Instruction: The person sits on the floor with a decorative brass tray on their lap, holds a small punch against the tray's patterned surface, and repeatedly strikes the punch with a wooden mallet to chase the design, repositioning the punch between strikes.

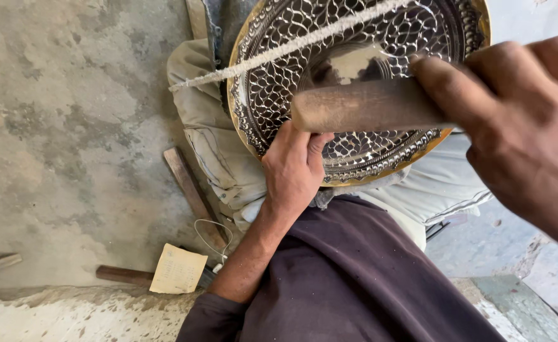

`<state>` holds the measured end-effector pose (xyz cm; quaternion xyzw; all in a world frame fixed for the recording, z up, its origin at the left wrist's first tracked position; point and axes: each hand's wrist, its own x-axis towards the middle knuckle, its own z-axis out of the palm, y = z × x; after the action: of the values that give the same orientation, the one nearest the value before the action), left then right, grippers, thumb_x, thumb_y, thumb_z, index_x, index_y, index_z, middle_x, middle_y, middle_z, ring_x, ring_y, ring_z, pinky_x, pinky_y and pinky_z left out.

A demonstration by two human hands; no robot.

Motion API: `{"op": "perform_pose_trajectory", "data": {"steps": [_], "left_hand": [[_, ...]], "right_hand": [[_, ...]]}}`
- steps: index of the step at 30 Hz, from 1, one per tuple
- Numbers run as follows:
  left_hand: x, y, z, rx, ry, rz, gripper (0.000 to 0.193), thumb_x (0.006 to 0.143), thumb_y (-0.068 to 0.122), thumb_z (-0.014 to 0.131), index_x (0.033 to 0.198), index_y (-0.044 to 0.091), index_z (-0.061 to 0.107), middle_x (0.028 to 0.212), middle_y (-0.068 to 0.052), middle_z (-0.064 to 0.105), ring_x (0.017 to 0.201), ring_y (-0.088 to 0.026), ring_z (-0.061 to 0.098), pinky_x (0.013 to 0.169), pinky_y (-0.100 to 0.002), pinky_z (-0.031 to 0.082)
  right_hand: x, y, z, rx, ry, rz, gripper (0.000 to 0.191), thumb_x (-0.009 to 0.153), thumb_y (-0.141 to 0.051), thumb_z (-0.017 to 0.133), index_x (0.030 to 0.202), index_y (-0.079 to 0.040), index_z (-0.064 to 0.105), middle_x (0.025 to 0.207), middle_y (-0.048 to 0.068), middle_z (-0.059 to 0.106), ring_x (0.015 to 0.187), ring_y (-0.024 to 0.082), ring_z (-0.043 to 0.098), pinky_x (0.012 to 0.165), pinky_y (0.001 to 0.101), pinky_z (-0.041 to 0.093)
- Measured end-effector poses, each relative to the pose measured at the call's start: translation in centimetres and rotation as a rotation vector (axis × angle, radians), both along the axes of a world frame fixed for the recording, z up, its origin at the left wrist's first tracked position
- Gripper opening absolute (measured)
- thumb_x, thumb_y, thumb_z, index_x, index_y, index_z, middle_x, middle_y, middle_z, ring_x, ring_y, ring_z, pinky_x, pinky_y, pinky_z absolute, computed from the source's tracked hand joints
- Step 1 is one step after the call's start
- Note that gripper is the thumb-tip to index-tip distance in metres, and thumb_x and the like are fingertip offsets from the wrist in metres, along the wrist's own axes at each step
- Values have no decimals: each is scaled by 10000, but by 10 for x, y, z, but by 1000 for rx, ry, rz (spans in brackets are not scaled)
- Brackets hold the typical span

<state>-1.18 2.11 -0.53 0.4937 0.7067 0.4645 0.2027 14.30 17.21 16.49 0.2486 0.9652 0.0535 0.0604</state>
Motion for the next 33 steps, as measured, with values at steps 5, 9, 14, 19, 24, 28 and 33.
{"op": "perform_pose_trajectory", "data": {"steps": [5, 9, 14, 19, 24, 28, 33], "left_hand": [[0, -1, 2, -25, -18, 1, 238, 1023, 124, 716, 1222, 76, 595, 1012, -62, 672, 879, -243, 708, 754, -370, 587], [-1, -1, 1, -39, 44, -9, 219, 1027, 138, 729, 1190, 76, 597, 1004, -82, 659, 888, -275, 706, 749, -399, 558], [-1, -3, 1, 8, 85, -10, 231, 1049, 159, 711, 1229, 96, 580, 1037, -86, 652, 920, -295, 699, 761, -409, 561], [0, -3, 2, -64, 21, -21, 238, 1048, 170, 713, 1244, 121, 587, 960, -43, 642, 813, -196, 701, 672, -344, 579], [1, -3, 1, -62, 55, -19, 260, 1045, 183, 708, 1266, 121, 587, 969, -47, 650, 810, -194, 707, 668, -322, 589], [-1, -5, 0, -26, 68, -25, 240, 1081, 183, 679, 1288, 131, 571, 1054, -60, 669, 902, -225, 729, 733, -339, 611], [-3, -5, 0, -107, 90, -46, 258, 1040, 177, 703, 1264, 113, 593, 970, -70, 653, 803, -235, 702, 655, -366, 577]], "right_hand": [[-9, -7, 6, -267, 213, -285, 578, 866, 83, 724, 1414, -42, 589, 1050, 204, 639, 878, 303, 604, 777, 412, 519], [6, -5, -1, -78, 29, -89, 684, 784, 83, 744, 1431, -108, 626, 1036, 135, 686, 884, 277, 629, 824, 379, 546], [19, -5, -13, -108, 64, -111, 679, 799, 87, 726, 1440, -110, 615, 1058, 145, 679, 905, 296, 633, 831, 390, 550], [27, -4, -21, -191, 185, -139, 566, 990, 110, 654, 1507, -83, 525, 1139, 153, 617, 969, 249, 607, 866, 334, 527], [31, -8, -19, -221, 247, -143, 509, 957, 66, 706, 1434, -5, 542, 1086, 191, 613, 916, 296, 627, 828, 379, 535], [21, -6, -16, -154, 86, -110, 549, 842, 88, 711, 1373, -33, 641, 1000, 174, 653, 824, 286, 631, 760, 393, 552], [7, -3, -7, -219, 136, -154, 611, 807, 109, 677, 1399, -36, 629, 1044, 209, 658, 902, 342, 634, 827, 440, 544]]}}
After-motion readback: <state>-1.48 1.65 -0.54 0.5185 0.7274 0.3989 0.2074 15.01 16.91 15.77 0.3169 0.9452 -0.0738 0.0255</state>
